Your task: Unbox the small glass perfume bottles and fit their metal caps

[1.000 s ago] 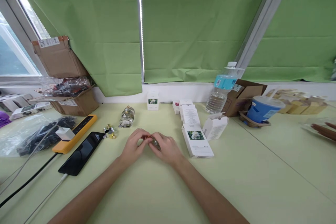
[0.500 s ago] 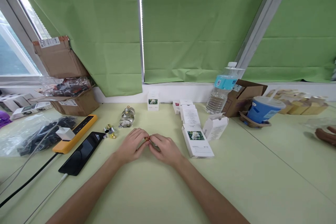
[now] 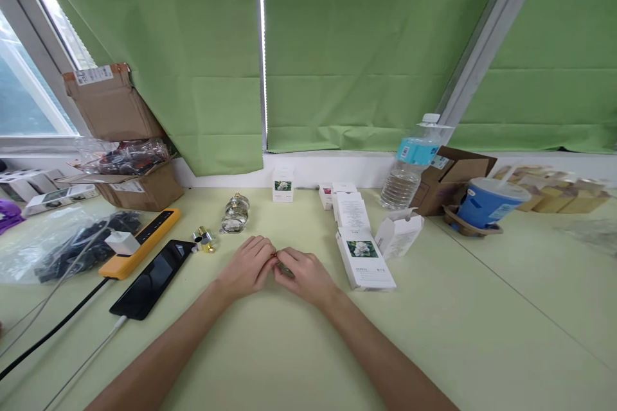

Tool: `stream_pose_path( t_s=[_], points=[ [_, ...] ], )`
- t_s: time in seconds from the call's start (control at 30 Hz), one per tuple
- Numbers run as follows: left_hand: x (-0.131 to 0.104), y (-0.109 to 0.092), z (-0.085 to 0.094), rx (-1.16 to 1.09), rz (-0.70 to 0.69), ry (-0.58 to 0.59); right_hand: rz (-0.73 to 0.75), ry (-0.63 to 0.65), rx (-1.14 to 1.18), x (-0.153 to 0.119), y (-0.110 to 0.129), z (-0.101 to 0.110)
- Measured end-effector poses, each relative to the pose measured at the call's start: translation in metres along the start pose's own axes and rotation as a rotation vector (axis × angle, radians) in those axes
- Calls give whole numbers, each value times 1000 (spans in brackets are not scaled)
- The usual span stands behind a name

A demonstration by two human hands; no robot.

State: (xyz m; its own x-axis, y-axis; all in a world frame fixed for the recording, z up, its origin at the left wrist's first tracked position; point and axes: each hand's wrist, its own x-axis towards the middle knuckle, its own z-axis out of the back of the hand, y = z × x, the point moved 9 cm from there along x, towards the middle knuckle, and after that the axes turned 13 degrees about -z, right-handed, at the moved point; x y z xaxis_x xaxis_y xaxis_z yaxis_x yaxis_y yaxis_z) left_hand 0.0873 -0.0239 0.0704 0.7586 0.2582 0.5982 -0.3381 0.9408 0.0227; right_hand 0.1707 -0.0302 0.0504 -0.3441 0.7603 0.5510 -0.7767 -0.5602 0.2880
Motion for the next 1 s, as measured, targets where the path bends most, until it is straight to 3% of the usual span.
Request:
stream_pose_path(
  t_s=[0.37, 1.0],
  points=[
    [1, 0, -4, 92, -3, 51, 10, 6, -19, -1, 1, -2],
    [-5, 6, -3, 106, 48, -107, 114, -59, -40, -5, 7, -1]
  ],
)
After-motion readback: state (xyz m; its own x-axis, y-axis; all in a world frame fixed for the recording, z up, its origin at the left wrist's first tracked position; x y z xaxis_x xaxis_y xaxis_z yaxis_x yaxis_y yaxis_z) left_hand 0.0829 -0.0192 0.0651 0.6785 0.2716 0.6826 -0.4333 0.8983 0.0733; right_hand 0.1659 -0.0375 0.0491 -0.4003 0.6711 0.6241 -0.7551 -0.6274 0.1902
